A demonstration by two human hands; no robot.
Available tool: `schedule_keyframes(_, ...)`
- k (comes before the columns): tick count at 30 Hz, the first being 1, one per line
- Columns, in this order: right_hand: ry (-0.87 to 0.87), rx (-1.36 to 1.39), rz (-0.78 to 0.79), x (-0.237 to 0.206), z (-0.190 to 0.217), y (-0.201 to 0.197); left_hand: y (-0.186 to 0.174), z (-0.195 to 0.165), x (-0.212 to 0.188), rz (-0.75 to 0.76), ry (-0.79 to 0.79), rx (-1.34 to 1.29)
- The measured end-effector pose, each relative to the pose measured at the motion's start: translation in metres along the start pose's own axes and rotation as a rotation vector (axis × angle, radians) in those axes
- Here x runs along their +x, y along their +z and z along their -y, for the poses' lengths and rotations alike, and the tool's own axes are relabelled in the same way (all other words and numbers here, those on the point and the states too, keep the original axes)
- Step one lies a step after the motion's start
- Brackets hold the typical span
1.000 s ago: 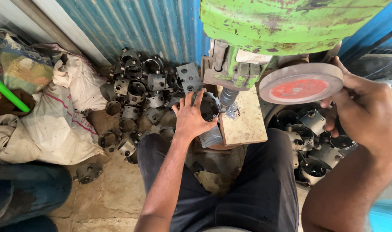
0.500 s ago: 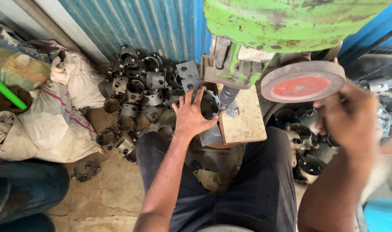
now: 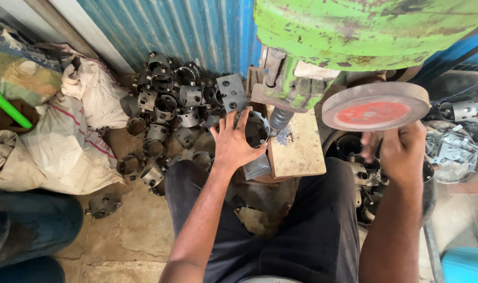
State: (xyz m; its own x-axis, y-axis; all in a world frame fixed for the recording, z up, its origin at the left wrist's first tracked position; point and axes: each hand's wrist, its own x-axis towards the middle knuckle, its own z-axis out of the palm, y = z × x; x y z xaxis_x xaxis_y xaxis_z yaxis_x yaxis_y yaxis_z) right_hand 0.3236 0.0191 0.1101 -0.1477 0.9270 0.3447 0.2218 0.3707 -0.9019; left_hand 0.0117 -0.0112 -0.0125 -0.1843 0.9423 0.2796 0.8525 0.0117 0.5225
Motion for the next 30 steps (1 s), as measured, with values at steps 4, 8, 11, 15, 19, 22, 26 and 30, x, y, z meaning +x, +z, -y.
schedule_keyframes(4, 0.064, 0.034, -0.046, -0.001, -0.003, 0.002, 0.001, 0.0, -0.001, -0.002, 0.002, 0.01)
schedule_keyframes(8, 0.031, 0.002, -0.033, 0.0, 0.003, 0.005, 0.003, 0.001, -0.001, -0.035, 0.025, 0.019)
schedule_keyframes(11, 0.131, 0.041, -0.039, 0.003, 0.025, 0.006, 0.003, 0.003, 0.0, -0.007, 0.043, -0.006)
schedule_keyframes(15, 0.235, -0.007, -0.036, 0.002, 0.069, -0.003, 0.002, 0.003, 0.001, 0.029, 0.019, 0.009)
schedule_keyframes(19, 0.176, -0.113, -0.001, 0.006, 0.093, -0.005, 0.001, 0.001, 0.0, 0.008, 0.035, 0.003)
schedule_keyframes(22, 0.175, -0.112, 0.034, 0.009, 0.095, -0.009, 0.001, 0.0, 0.0, -0.002, 0.025, -0.012)
schedule_keyframes(26, 0.154, -0.162, -0.003, 0.006, 0.075, -0.009, 0.001, -0.002, -0.001, -0.013, 0.02, -0.008)
schedule_keyframes(30, -0.025, -0.058, -0.041, 0.002, 0.029, 0.006, 0.0, -0.004, -0.002, -0.01, -0.003, -0.017)
